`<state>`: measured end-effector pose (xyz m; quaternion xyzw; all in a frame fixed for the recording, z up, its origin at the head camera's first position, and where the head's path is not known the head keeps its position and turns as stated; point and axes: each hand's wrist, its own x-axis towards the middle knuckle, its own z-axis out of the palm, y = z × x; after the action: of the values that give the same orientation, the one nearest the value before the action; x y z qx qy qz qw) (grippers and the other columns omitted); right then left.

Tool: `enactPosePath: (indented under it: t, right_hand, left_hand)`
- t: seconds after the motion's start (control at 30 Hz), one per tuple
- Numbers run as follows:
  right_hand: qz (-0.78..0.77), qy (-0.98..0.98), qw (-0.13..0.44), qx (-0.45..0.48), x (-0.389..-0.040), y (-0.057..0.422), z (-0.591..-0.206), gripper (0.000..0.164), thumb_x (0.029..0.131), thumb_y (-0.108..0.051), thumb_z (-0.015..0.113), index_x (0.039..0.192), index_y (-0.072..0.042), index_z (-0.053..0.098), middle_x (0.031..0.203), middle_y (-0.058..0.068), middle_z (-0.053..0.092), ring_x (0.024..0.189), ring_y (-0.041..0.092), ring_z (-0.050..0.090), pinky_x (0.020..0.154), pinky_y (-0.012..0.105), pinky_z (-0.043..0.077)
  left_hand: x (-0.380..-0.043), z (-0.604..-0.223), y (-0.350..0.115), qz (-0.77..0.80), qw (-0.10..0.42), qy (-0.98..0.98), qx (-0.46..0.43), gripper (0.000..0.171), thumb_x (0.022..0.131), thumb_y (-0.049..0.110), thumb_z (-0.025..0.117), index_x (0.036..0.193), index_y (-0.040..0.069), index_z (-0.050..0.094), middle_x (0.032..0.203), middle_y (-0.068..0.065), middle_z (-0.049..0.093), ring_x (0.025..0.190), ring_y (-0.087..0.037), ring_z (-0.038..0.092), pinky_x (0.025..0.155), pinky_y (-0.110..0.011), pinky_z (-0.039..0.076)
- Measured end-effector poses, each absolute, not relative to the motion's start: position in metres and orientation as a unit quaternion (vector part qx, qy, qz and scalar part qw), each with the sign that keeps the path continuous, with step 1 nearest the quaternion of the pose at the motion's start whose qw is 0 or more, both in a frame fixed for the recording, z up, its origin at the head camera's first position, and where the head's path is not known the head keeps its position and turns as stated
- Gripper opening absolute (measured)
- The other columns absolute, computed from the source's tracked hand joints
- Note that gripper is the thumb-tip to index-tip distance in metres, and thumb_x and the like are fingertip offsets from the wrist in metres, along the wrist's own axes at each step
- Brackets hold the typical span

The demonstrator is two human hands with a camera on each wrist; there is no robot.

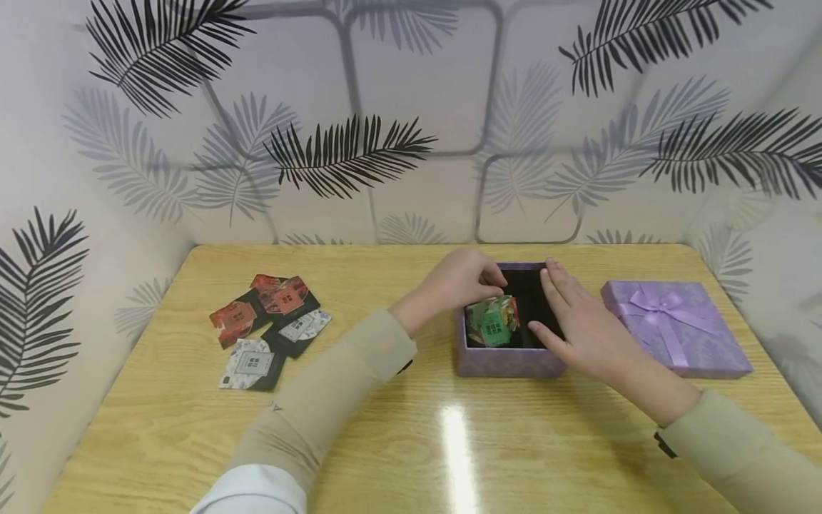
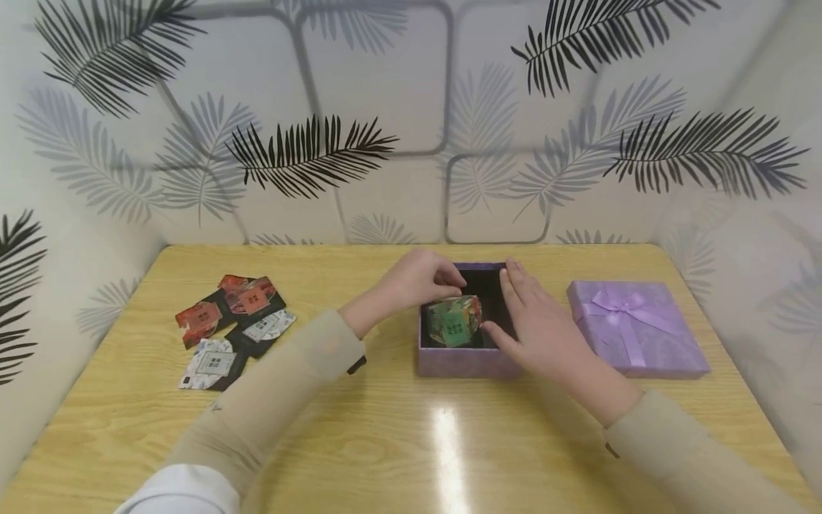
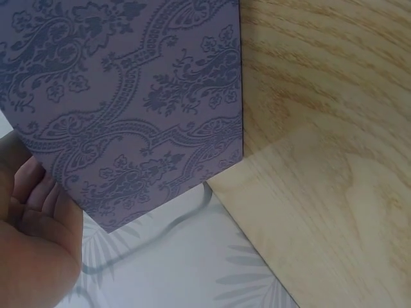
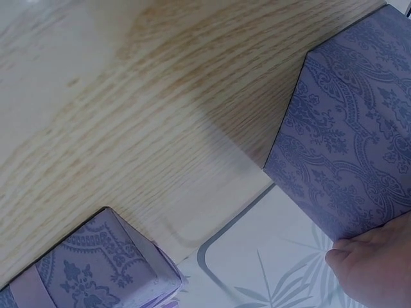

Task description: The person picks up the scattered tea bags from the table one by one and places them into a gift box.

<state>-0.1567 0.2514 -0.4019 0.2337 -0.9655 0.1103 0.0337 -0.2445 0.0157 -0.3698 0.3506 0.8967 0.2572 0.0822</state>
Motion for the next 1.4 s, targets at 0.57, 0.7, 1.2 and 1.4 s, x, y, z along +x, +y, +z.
enactPosePath:
  t: [0.57,0.7,1.2,1.4]
  right_hand:
    - [0.109,-0.964,0.040,0.241,-0.159,0.252,-0.402,0.085,0.111,-0.048,0.050,0.164,0.011,0.020,0.174,0.032,0.016,0.161,0.048,0.022,0.127,0.064,0.030]
    - [0.110,-0.964,0.039,0.240,-0.158,0.250,-0.400,0.085,0.110,-0.046,0.052,0.164,0.012,0.021,0.174,0.031,0.016,0.161,0.048,0.022,0.127,0.064,0.030]
    - [0.113,-0.966,0.018,0.232,-0.156,0.248,-0.399,0.086,0.111,-0.046,0.051,0.166,0.010,0.016,0.176,0.028,0.010,0.163,0.047,0.016,0.127,0.065,0.029]
    - [0.111,-0.966,0.020,0.232,-0.158,0.249,-0.399,0.086,0.111,-0.046,0.051,0.165,0.010,0.016,0.176,0.029,0.010,0.163,0.047,0.017,0.127,0.065,0.029]
  left_hand:
    - [-0.249,-0.364,-0.022,0.383,0.051,0.880,0.275,0.024,0.100,0.017,0.077,0.121,0.006,0.079,0.118,-0.008,0.080,0.104,-0.021,0.077,0.094,-0.032,0.061]
    - [-0.251,-0.361,-0.039,0.389,0.036,0.885,0.255,0.024,0.098,0.017,0.079,0.119,0.006,0.080,0.115,-0.007,0.081,0.101,-0.021,0.076,0.092,-0.032,0.061]
    - [-0.253,-0.365,-0.115,0.420,-0.015,0.889,0.181,0.022,0.099,0.015,0.077,0.120,0.006,0.079,0.114,-0.014,0.080,0.103,-0.029,0.076,0.093,-0.042,0.062]
    - [-0.251,-0.367,-0.147,0.424,-0.032,0.893,0.147,0.024,0.098,0.013,0.078,0.120,0.004,0.078,0.117,-0.017,0.079,0.105,-0.032,0.076,0.093,-0.045,0.063]
